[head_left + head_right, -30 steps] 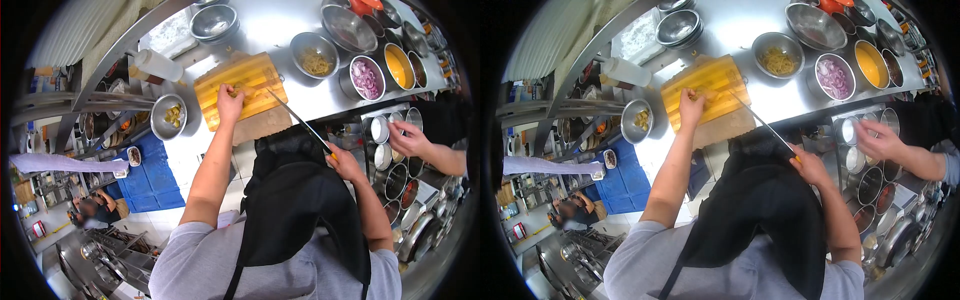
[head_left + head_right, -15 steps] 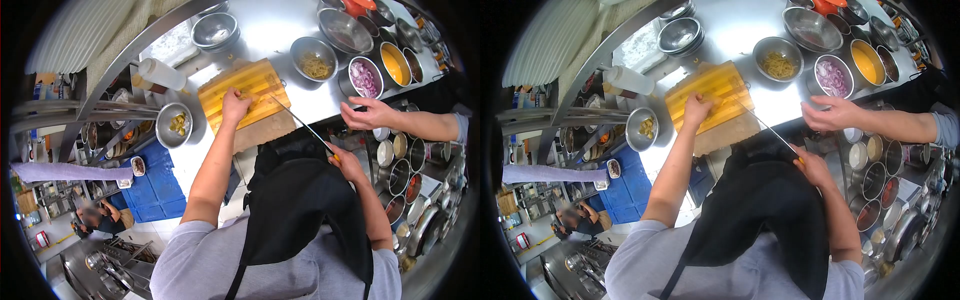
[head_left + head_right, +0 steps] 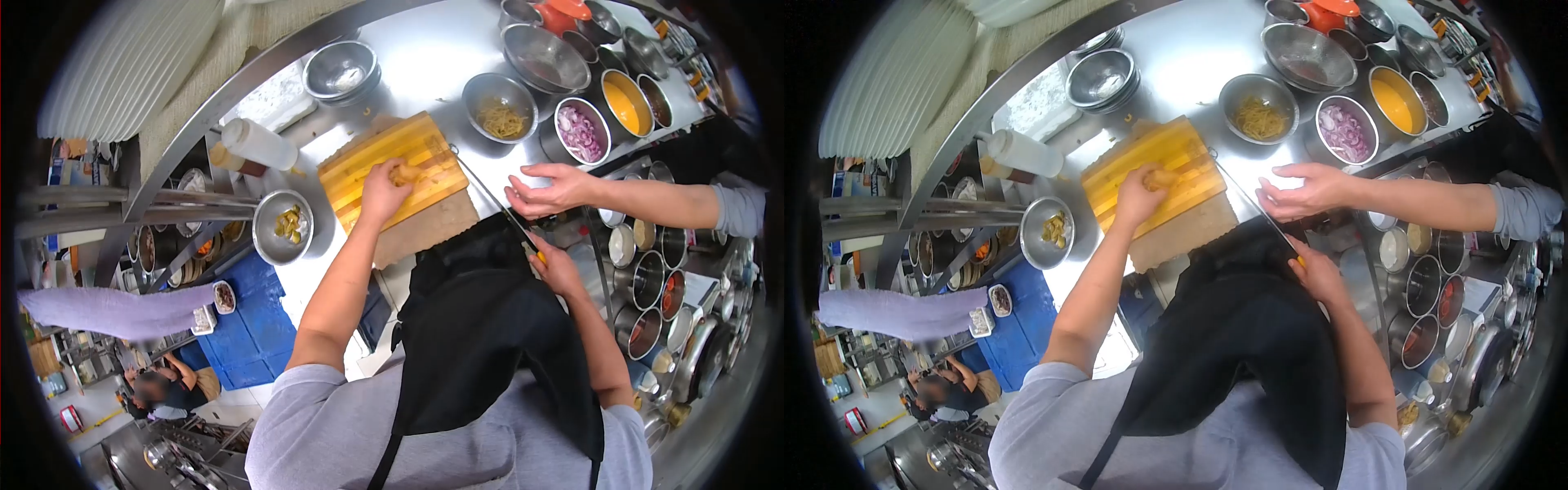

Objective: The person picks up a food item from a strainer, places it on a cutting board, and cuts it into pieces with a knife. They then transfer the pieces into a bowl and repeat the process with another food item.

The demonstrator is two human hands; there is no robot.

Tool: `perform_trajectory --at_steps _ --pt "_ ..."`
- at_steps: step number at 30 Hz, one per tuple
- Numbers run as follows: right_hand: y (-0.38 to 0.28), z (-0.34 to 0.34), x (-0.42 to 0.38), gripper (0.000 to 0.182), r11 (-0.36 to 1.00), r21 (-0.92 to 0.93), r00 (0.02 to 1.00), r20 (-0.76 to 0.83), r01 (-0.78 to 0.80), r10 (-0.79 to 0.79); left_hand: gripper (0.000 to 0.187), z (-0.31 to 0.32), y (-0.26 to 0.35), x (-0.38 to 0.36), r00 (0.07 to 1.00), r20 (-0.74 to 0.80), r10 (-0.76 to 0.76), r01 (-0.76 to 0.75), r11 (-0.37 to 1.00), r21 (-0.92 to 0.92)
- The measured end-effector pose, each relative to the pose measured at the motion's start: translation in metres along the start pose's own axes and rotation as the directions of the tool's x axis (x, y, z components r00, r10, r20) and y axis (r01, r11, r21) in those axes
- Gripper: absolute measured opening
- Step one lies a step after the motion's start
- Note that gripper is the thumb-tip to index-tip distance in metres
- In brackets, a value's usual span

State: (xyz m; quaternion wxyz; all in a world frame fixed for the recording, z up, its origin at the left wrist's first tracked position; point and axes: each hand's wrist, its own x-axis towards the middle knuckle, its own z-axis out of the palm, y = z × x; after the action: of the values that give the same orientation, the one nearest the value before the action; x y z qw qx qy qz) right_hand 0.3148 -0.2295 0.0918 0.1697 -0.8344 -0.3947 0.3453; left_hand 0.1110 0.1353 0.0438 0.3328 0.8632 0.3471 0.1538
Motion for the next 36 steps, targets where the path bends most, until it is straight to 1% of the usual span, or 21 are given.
perform_trajectory --at_steps 1,2,3,4,6,7,9,10,13,17,19,20,22,23,26,27,28,30,32,34,36 --pt "0.001 0.005 -0.002 0.056 1.000 0.009 1.000 -0.005 0.003 -0.003 0.064 -0.002 0.009 0.003 1.000 0.005 0.012 -0.012 1.000 -0.006" --pt "0.004 0.010 -0.002 0.056 1.000 0.008 1.000 -0.019 -0.006 0.007 0.060 -0.004 0.018 0.006 0.993 0.065 -0.101 0.113 0.968 -0.224" --pt "0.009 0.015 0.000 0.056 1.000 -0.013 1.000 -0.012 -0.010 0.010 0.056 -0.010 0.038 0.010 0.970 0.149 -0.193 0.239 0.875 -0.422" --pt "0.011 0.018 0.000 0.056 0.999 -0.035 1.000 -0.006 -0.016 0.016 0.056 -0.009 0.055 0.012 0.973 0.154 -0.174 0.225 0.875 -0.429" --pt "0.018 0.027 -0.001 0.057 0.999 -0.038 0.999 -0.046 -0.007 0.006 0.047 0.001 0.089 0.018 0.995 0.051 -0.080 0.095 0.794 -0.601" --pt "0.023 0.033 0.001 0.057 0.999 -0.035 0.999 -0.041 0.004 -0.005 0.047 0.009 0.100 0.023 0.997 0.054 -0.055 0.076 0.788 -0.611" --pt "0.028 0.038 0.001 0.059 0.999 -0.032 0.998 -0.044 0.033 -0.034 0.038 0.021 0.123 0.034 0.998 0.067 -0.011 0.057 0.669 -0.741" --pt "0.027 0.038 -0.001 0.059 0.999 -0.034 0.997 -0.068 0.023 -0.026 0.038 0.025 0.134 0.040 0.998 0.068 0.014 0.042 0.664 -0.746" --pt "0.014 0.033 -0.005 0.060 0.999 -0.015 0.999 -0.035 0.038 -0.038 0.027 0.039 0.160 0.053 0.985 0.170 -0.012 0.151 0.519 -0.841" --pt "0.003 0.032 -0.008 0.059 1.000 -0.009 1.000 -0.025 -0.008 0.008 0.026 0.063 0.171 0.074 0.980 0.193 0.057 0.149 0.435 -0.888" --pt "0.004 0.032 -0.009 0.060 1.000 -0.018 0.999 -0.038 -0.013 0.012 0.035 0.062 0.175 0.085 0.969 0.222 0.109 0.170 0.356 -0.919" --pt "0.004 0.032 -0.010 0.061 0.999 -0.031 0.999 -0.035 -0.009 0.008 0.035 0.063 0.177 0.089 0.966 0.225 0.124 0.169 0.356 -0.919" --pt "-0.010 0.024 -0.015 0.060 0.998 -0.045 0.998 -0.045 -0.045 0.043 0.053 0.050 0.191 0.092 0.910 0.393 0.130 0.357 0.235 -0.904" --pt "-0.016 0.019 -0.017 0.059 0.997 -0.029 0.998 -0.015 -0.065 0.065 0.064 0.059 0.182 0.101 0.900 0.403 0.164 0.342 0.307 -0.888" --pt "-0.015 0.018 -0.017 0.058 0.997 -0.012 0.997 0.001 -0.081 0.081 0.069 0.049 0.199 0.105 0.854 0.468 0.226 0.372 0.364 -0.854" --pt "-0.011 0.022 -0.016 0.057 0.997 -0.006 0.997 0.000 -0.071 0.071 0.073 0.046 0.204 0.106 0.847 0.469 0.249 0.340 0.423 -0.840" --pt "-0.007 0.024 -0.015 0.057 0.997 -0.012 0.997 -0.008 -0.074 0.074 0.073 0.043 0.209 0.106 0.847 0.465 0.259 0.335 0.419 -0.844" --pt "0.000 0.027 -0.013 0.059 0.999 -0.014 0.999 -0.020 -0.032 0.032 0.075 0.038 0.218 0.100 0.910 0.375 0.177 0.240 0.513 -0.824" --pt "0.000 0.024 -0.013 0.060 0.998 -0.048 0.998 -0.037 -0.043 0.042 0.075 0.034 0.207 0.100 0.899 0.389 0.200 0.247 0.503 -0.828" --pt "-0.001 0.023 -0.013 0.060 0.996 -0.037 0.997 -0.006 -0.075 0.075 0.074 0.030 0.189 0.098 0.919 0.380 0.107 0.300 0.437 -0.848" --pt "0.004 0.025 -0.010 0.060 0.997 -0.024 0.996 -0.052 -0.072 0.071 0.073 0.022 0.167 0.093 0.928 0.370 0.054 0.311 0.436 -0.844"
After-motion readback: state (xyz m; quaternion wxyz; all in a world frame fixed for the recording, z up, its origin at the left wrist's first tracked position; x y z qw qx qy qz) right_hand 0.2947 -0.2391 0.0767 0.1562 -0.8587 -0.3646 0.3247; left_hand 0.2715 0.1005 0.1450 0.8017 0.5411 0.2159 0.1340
